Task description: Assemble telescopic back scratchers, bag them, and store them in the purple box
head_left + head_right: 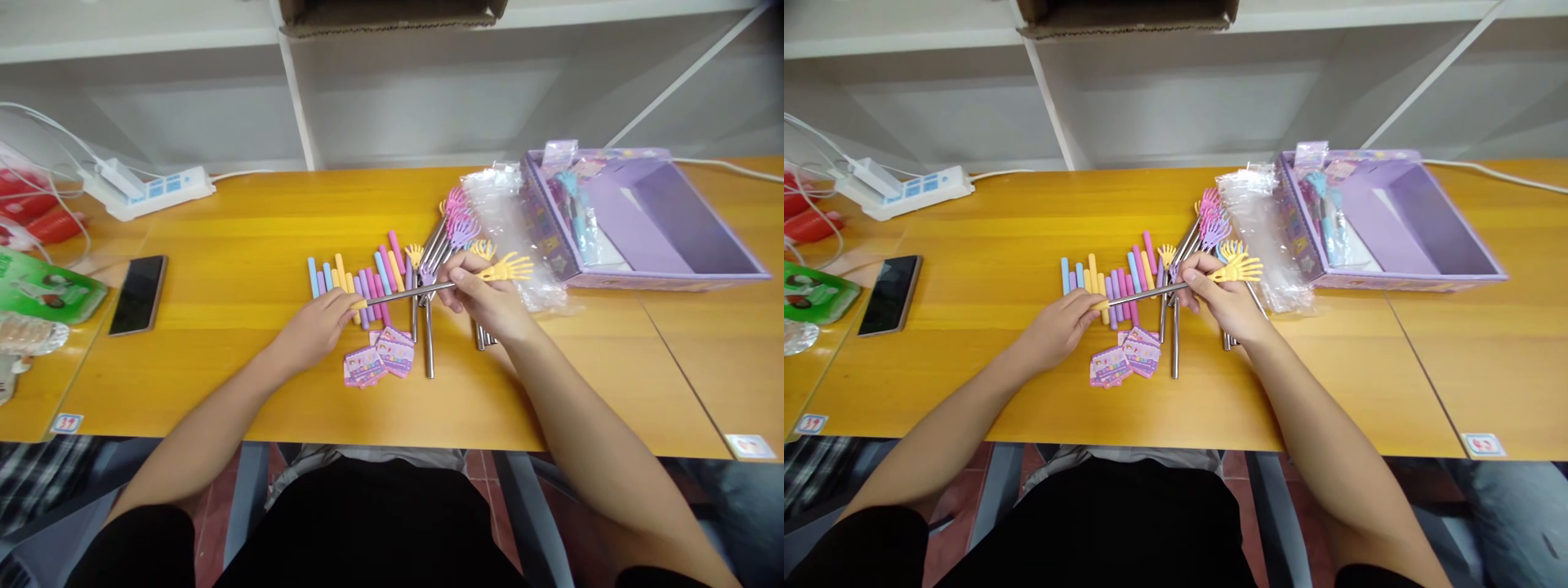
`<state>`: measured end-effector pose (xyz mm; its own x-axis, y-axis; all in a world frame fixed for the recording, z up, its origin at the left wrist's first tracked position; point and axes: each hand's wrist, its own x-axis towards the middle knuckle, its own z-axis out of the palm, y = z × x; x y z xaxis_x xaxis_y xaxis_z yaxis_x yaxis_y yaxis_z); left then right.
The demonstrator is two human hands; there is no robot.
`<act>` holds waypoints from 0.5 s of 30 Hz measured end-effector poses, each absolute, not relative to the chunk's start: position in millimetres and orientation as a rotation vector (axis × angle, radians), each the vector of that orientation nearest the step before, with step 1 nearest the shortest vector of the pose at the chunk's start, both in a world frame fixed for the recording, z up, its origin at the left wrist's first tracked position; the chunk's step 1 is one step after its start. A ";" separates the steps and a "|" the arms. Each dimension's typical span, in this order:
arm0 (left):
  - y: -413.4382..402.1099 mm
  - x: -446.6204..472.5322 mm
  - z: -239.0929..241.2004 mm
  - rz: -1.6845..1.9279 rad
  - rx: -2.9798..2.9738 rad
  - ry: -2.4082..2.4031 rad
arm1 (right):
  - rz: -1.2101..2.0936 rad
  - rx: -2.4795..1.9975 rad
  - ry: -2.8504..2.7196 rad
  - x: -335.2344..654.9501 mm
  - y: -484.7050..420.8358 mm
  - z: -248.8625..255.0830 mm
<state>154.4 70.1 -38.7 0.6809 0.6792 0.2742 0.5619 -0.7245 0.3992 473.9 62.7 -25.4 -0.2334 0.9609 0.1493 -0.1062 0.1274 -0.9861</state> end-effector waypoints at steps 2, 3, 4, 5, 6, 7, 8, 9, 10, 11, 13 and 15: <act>69.3 153.5 -38.6 0.627 2.619 0.966 | 1.337 -0.891 -1.360 473.7 62.8 -26.2; 68.8 153.1 -38.5 0.648 2.622 0.958 | 1.349 -0.878 -1.347 473.6 63.0 -26.6; 68.3 152.8 -38.3 0.669 2.624 0.954 | 1.360 -0.868 -1.335 473.5 63.3 -26.9; 67.8 152.6 -38.1 0.683 2.628 0.954 | 1.370 -0.861 -1.327 473.5 63.6 -27.2; 67.4 152.6 -38.0 0.688 2.633 0.953 | 1.377 -0.859 -1.324 473.5 63.8 -27.5; 66.9 152.7 -37.9 0.685 2.640 0.949 | 1.378 -0.861 -1.327 473.6 64.0 -27.9; 66.6 152.9 -37.9 0.676 2.648 0.941 | 1.377 -0.864 -1.334 473.8 64.2 -28.3; 66.3 153.1 -38.0 0.667 2.655 0.929 | 1.372 -0.865 -1.341 474.0 64.3 -28.9; 66.1 153.4 -38.1 0.667 2.657 0.920 | 1.366 -0.860 -1.344 474.2 64.4 -29.6; 66.0 153.6 -38.4 0.675 2.656 0.913 | 1.362 -0.852 -1.345 474.4 64.4 -30.4; 66.1 153.7 -39.3 0.703 2.647 0.905 | 1.357 -0.836 -1.347 474.4 64.5 -32.0; 66.4 153.5 -40.4 0.717 2.635 0.898 | 1.348 -0.833 -1.356 473.7 64.3 -33.1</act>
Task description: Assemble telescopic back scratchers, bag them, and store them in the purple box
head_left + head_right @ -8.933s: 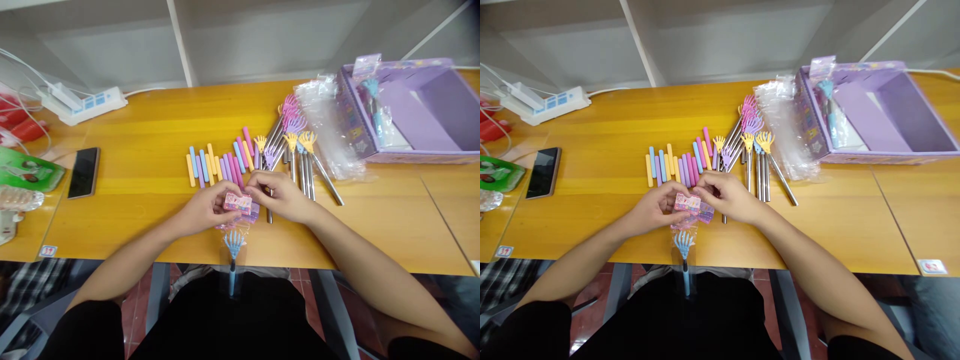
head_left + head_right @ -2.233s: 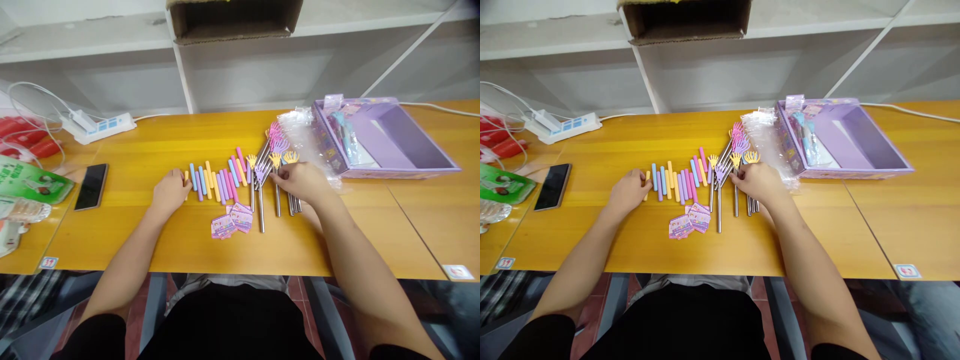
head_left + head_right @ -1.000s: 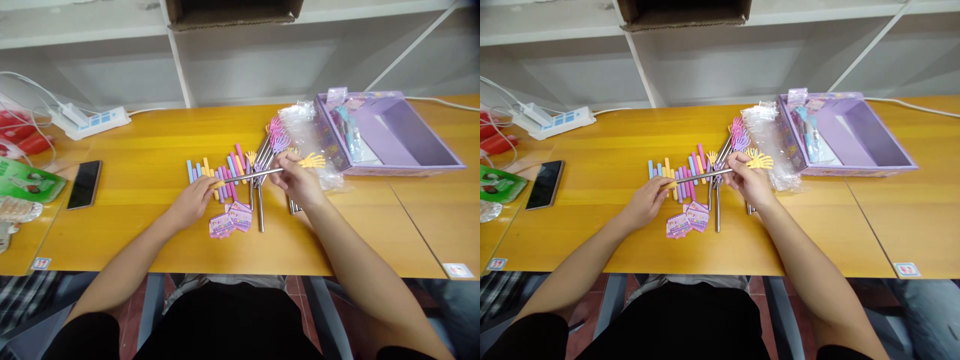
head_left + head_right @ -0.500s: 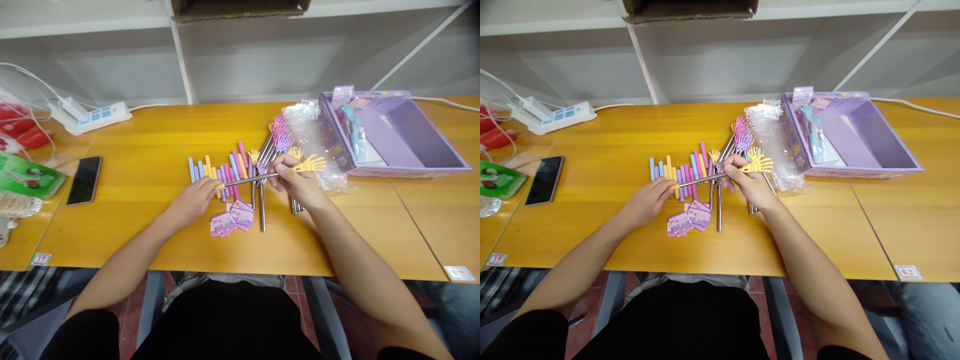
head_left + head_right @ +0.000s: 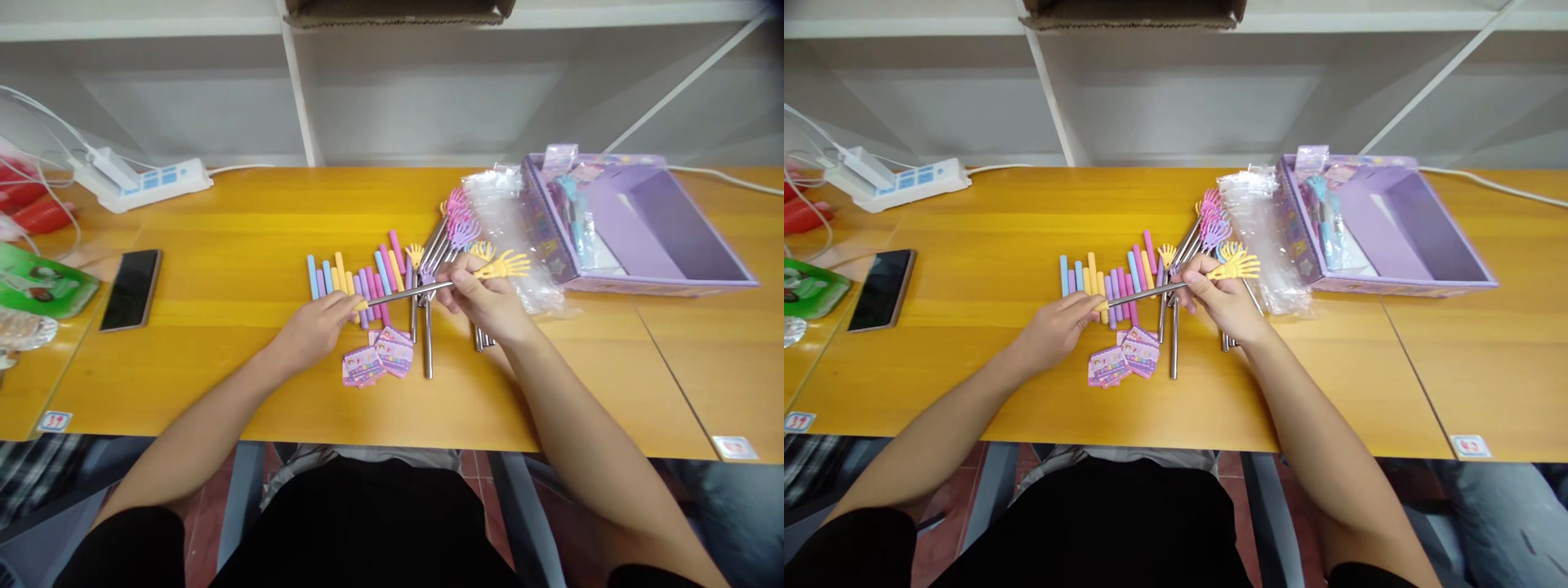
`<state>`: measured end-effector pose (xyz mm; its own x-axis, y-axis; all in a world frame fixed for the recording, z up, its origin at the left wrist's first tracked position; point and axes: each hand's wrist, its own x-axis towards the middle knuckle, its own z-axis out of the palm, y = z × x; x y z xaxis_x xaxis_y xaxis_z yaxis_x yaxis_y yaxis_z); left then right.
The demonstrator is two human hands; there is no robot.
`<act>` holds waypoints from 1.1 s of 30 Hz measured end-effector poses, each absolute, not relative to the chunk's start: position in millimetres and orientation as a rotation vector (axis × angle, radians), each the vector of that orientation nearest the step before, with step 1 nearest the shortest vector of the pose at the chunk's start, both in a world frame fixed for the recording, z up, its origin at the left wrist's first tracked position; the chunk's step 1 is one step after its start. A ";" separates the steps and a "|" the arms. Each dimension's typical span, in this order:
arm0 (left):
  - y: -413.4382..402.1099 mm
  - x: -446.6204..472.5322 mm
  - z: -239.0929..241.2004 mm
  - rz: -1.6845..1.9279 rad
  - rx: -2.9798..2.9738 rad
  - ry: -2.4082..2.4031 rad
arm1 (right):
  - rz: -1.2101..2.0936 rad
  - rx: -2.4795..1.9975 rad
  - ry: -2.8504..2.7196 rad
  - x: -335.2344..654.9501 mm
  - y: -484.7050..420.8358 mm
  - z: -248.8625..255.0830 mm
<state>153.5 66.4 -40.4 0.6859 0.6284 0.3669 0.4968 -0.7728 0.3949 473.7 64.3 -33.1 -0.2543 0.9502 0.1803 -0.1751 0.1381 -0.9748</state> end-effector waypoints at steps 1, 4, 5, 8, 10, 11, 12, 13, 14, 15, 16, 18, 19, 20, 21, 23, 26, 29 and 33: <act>66.5 153.3 -40.8 0.715 2.631 0.895 | 1.343 -0.839 -1.364 473.2 64.2 -33.2; 66.5 153.0 -40.9 0.690 2.622 0.904 | 1.323 -0.854 -1.381 470.9 63.6 -32.3; 66.2 153.1 -40.4 0.682 2.618 0.909 | 1.320 -0.858 -1.383 470.1 63.4 -31.7; 65.0 153.9 -37.0 0.650 2.570 0.918 | 1.307 -0.870 -1.392 468.7 63.2 -30.1; 64.0 154.9 -33.7 0.621 2.503 0.918 | 1.302 -0.886 -1.400 468.8 63.3 -29.5; 63.5 155.6 -31.9 0.608 2.461 0.917 | 1.300 -0.898 -1.403 469.2 63.3 -29.4; 62.8 156.4 -30.0 0.596 2.417 0.914 | 1.299 -0.914 -1.404 469.7 63.2 -29.4; 62.2 157.1 -28.1 0.585 2.371 0.912 | 1.300 -0.932 -1.406 470.4 63.0 -29.3; 61.5 157.9 -26.3 0.576 2.328 0.909 | 1.302 -0.951 -1.408 471.1 62.7 -29.3; 60.7 158.6 -24.7 0.567 2.288 0.905 | 1.305 -0.965 -1.410 471.9 62.3 -29.2; 60.0 159.2 -23.3 0.560 2.253 0.902 | 1.310 -0.976 -1.413 472.6 61.8 -29.0; 58.9 160.1 -21.6 0.545 2.208 0.893 | 1.321 -0.977 -1.421 473.5 60.6 -28.8; 58.7 160.2 -21.3 0.542 2.201 0.891 | 1.325 -0.968 -1.426 473.4 60.0 -28.9; 58.8 160.2 -21.5 0.537 2.205 0.893 | 1.327 -0.954 -1.431 473.0 59.5 -29.0; 59.3 159.8 -22.0 0.533 2.220 0.899 | 1.331 -0.939 -1.435 472.2 59.1 -29.3; 61.4 158.3 -23.9 0.549 2.278 0.923 | 1.336 -0.911 -1.428 469.9 59.2 -29.7; 66.7 153.9 -26.8 0.641 2.364 0.984 | 1.323 -0.893 -1.354 468.7 62.3 -27.8; 72.5 148.3 -27.8 0.729 2.400 1.064 | 1.215 -0.895 -1.209 475.5 68.3 -22.5; 78.1 143.4 -27.9 0.690 2.511 1.068 | 1.056 -0.993 -1.166 493.0 76.2 -19.1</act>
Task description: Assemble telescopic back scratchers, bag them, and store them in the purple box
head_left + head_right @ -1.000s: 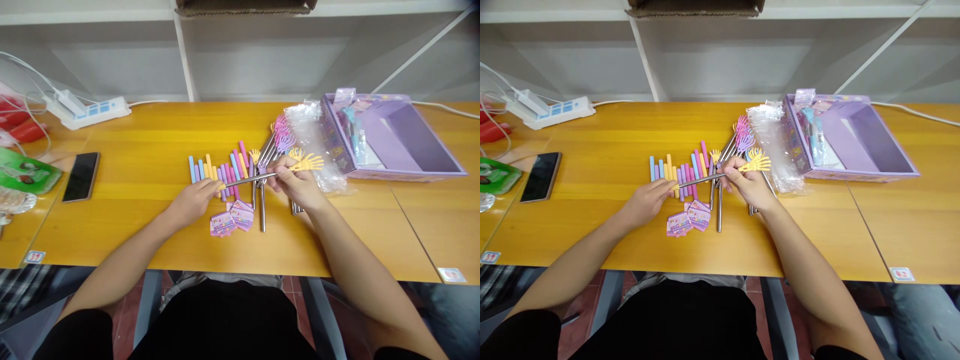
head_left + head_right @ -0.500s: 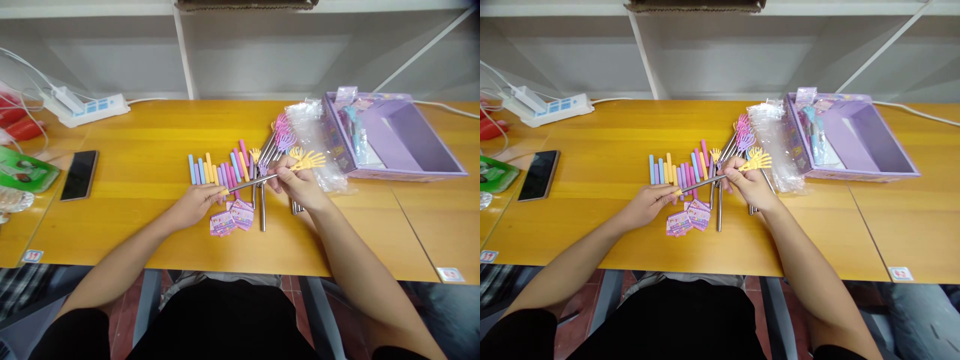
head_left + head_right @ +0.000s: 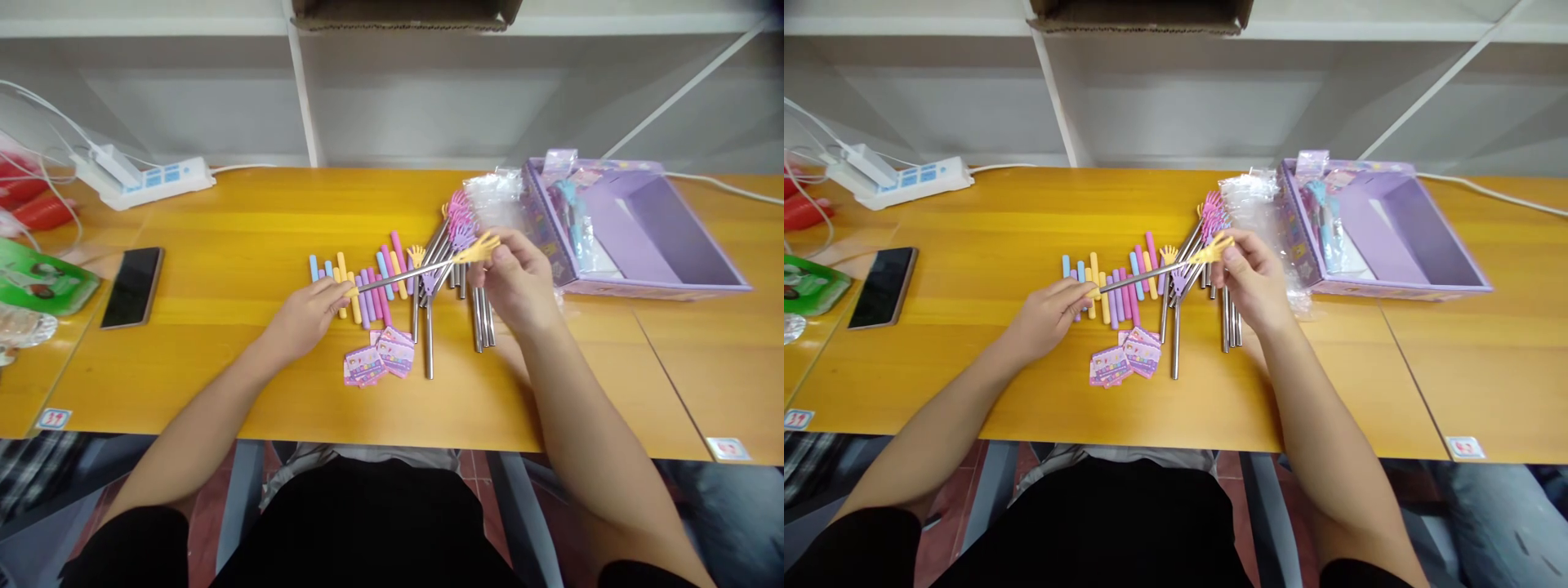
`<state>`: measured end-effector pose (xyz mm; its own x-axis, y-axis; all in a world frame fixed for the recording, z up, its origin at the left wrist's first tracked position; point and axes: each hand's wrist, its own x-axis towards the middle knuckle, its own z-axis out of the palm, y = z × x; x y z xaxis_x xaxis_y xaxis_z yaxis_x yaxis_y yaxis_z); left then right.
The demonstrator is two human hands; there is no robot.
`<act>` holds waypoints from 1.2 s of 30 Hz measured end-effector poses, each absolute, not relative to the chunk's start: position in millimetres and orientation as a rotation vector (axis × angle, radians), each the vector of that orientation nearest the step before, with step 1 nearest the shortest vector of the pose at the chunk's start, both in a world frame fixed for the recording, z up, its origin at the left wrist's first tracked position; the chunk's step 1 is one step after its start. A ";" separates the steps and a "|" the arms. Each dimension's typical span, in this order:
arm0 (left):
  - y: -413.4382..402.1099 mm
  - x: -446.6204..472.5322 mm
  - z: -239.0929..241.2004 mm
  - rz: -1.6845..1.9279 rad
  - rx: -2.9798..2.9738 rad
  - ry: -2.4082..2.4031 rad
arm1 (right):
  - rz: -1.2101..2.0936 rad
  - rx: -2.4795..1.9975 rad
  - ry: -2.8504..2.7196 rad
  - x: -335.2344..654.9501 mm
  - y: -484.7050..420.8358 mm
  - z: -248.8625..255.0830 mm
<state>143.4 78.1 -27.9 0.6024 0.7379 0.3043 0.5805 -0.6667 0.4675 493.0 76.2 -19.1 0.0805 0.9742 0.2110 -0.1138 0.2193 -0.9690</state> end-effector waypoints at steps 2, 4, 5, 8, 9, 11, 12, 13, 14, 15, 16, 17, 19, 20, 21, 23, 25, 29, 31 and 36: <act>80.0 142.5 -28.7 0.648 2.568 1.048 | 1.036 -1.040 -1.191 499.7 78.9 -21.3; 81.3 141.9 -30.4 0.645 2.596 1.052 | 1.058 -1.062 -1.222 503.5 80.5 -24.6; 81.7 141.6 -31.4 0.659 2.604 1.065 | 1.080 -1.070 -1.237 504.4 80.9 -26.2; 82.0 139.5 -34.5 0.670 2.638 1.115 | 1.162 -1.104 -1.274 504.9 80.8 -28.8; 81.8 138.6 -35.4 0.660 2.651 1.127 | 1.189 -1.120 -1.290 504.8 80.5 -29.1; 81.3 136.5 -36.4 0.624 2.678 1.135 | 1.235 -1.148 -1.319 504.9 79.7 -29.4; 81.0 135.6 -36.5 0.606 2.692 1.136 | 1.252 -1.159 -1.331 505.1 79.3 -29.5; 80.8 134.8 -36.3 0.596 2.706 1.137 | 1.267 -1.166 -1.340 505.3 78.8 -29.5; 80.7 134.1 -36.0 0.591 2.721 1.137 | 1.279 -1.169 -1.346 505.6 78.4 -29.5; 80.6 133.7 -35.6 0.593 2.734 1.139 | 1.288 -1.168 -1.352 505.8 78.0 -29.3; 80.5 133.6 -35.1 0.597 2.745 1.141 | 1.292 -1.167 -1.358 506.0 77.5 -29.0; 80.3 133.6 -34.6 0.596 2.751 1.145 | 1.295 -1.166 -1.366 505.9 77.0 -28.4; 79.8 134.0 -33.8 0.585 2.751 1.156 | 1.293 -1.169 -1.380 505.3 75.9 -27.0; 79.4 134.3 -33.5 0.576 2.751 1.161 | 1.293 -1.171 -1.388 504.7 75.4 -26.2; 79.0 134.6 -33.4 0.570 2.752 1.166 | 1.295 -1.174 -1.395 504.1 74.9 -25.4; 78.3 135.1 -33.4 0.564 2.758 1.170 | 1.299 -1.173 -1.403 502.8 74.2 -24.4; 77.7 135.5 -33.6 0.568 2.763 1.170 | 1.301 -1.168 -1.405 501.7 73.7 -24.1; 76.6 136.7 -34.1 0.592 2.742 1.170 | 1.286 -1.167 -1.422 499.8 72.8 -24.0; 75.9 137.5 -34.4 0.600 2.718 1.161 | 1.287 -1.164 -1.430 498.1 72.3 -23.3; 73.8 139.2 -34.2 0.591 2.688 1.159 | 1.307 -1.165 -1.434 492.6 70.8 -20.1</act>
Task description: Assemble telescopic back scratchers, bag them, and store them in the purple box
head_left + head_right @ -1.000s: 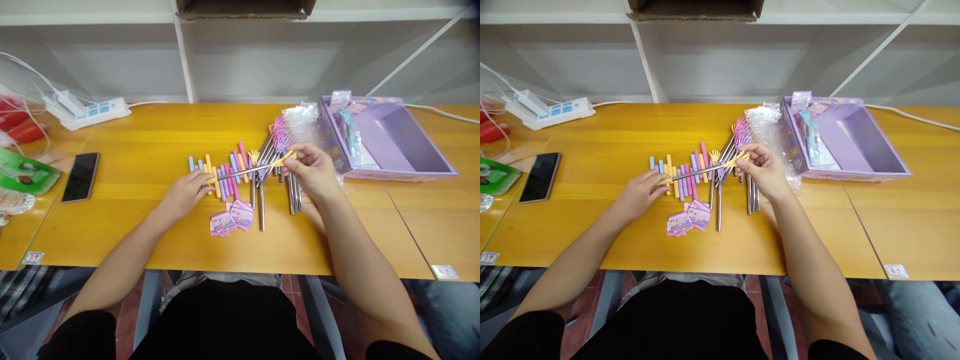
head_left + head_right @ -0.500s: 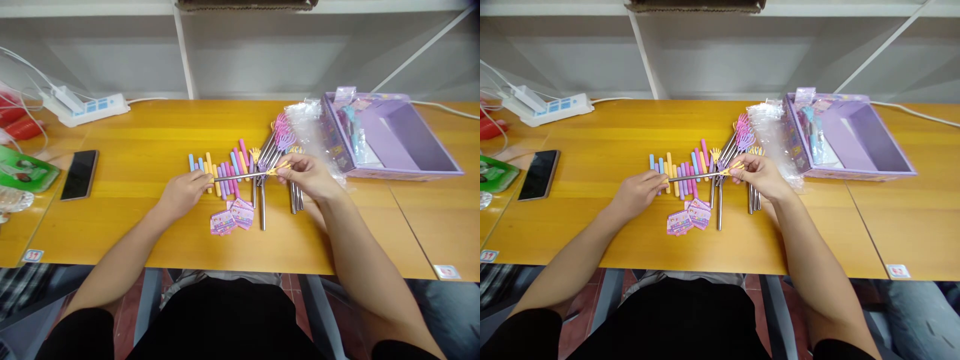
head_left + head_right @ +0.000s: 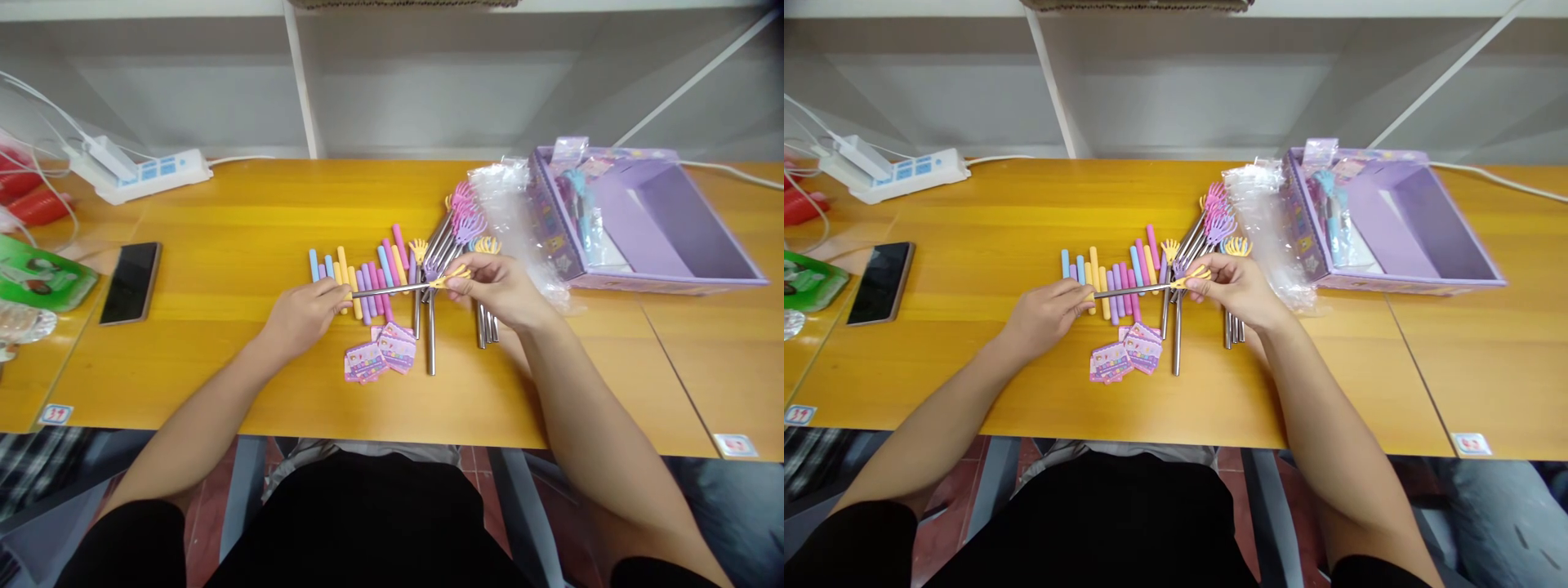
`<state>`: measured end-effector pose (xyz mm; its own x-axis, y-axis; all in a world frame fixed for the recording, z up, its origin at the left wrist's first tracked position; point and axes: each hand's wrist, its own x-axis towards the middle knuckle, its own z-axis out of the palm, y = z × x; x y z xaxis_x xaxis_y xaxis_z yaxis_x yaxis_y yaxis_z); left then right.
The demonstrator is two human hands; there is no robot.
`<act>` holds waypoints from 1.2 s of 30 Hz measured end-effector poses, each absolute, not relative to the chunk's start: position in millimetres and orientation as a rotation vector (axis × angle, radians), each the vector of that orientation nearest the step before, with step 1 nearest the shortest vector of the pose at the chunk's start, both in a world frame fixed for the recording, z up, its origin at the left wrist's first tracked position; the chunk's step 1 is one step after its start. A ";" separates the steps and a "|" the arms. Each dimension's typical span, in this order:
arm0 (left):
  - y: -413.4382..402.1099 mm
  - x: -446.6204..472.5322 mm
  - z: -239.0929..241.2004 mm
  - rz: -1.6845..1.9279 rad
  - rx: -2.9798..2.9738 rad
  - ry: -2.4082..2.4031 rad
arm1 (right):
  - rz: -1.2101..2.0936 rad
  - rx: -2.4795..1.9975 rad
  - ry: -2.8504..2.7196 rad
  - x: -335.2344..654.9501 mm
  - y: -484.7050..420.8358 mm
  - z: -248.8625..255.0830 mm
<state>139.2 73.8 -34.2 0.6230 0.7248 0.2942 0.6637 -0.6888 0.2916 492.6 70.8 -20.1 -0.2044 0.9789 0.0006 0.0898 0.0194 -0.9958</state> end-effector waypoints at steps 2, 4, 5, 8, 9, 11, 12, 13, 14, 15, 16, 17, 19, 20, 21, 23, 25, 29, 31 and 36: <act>73.0 139.6 -33.8 0.583 2.697 1.165 | 1.306 -1.167 -1.432 491.0 70.3 -19.7; 72.3 140.0 -33.8 0.582 2.708 1.174 | 1.307 -1.164 -1.429 490.2 69.9 -20.3; 72.0 140.2 -33.9 0.581 2.714 1.179 | 1.309 -1.161 -1.428 490.0 69.8 -21.0; 71.1 140.7 -34.6 0.567 2.746 1.188 | 1.316 -1.160 -1.428 490.3 69.7 -23.6; 70.8 141.0 -34.7 0.562 2.758 1.192 | 1.319 -1.163 -1.429 490.4 69.8 -24.3; 70.1 141.6 -34.6 0.548 2.777 1.202 | 1.325 -1.172 -1.430 490.4 69.8 -25.2; 69.6 141.9 -34.3 0.539 2.780 1.206 | 1.327 -1.177 -1.430 490.1 69.8 -25.4; 69.1 142.3 -34.0 0.530 2.780 1.208 | 1.330 -1.184 -1.432 489.7 69.7 -25.4; 68.6 142.8 -33.6 0.520 2.776 1.210 | 1.333 -1.192 -1.434 489.0 69.6 -25.3; 67.9 143.2 -33.2 0.510 2.772 1.214 | 1.335 -1.200 -1.435 488.1 69.4 -25.4; 67.1 143.8 -33.0 0.505 2.767 1.220 | 1.335 -1.208 -1.436 487.2 69.2 -25.5; 66.3 144.4 -32.9 0.504 2.762 1.229 | 1.334 -1.215 -1.436 486.2 68.9 -25.9; 64.5 146.0 -33.2 0.513 2.759 1.245 | 1.338 -1.224 -1.437 484.4 68.5 -26.9; 63.6 146.8 -33.4 0.521 2.760 1.250 | 1.343 -1.225 -1.437 483.7 68.3 -27.3; 62.9 147.7 -33.4 0.535 2.762 1.252 | 1.346 -1.225 -1.434 483.2 68.1 -27.4; 61.9 149.0 -32.4 0.567 2.772 1.241 | 1.341 -1.219 -1.423 482.7 67.7 -26.6; 62.3 149.2 -29.8 0.609 2.790 1.226 | 1.313 -1.203 -1.410 482.6 67.5 -24.5; 67.4 145.4 -23.5 0.762 2.827 1.217 | 1.277 -1.148 -1.381 481.2 67.7 -21.2; 70.6 142.8 -22.0 0.838 2.842 1.212 | 1.302 -1.135 -1.363 480.0 68.2 -21.8; 74.8 138.9 -23.0 0.963 2.870 1.151 | 1.357 -1.160 -1.334 479.6 68.9 -24.8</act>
<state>138.9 74.8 -23.0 0.5718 0.5994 0.5602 0.6572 -0.7433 0.1245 479.6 68.9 -24.8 -0.1752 0.9838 -0.0369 0.0200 -0.0339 -0.9992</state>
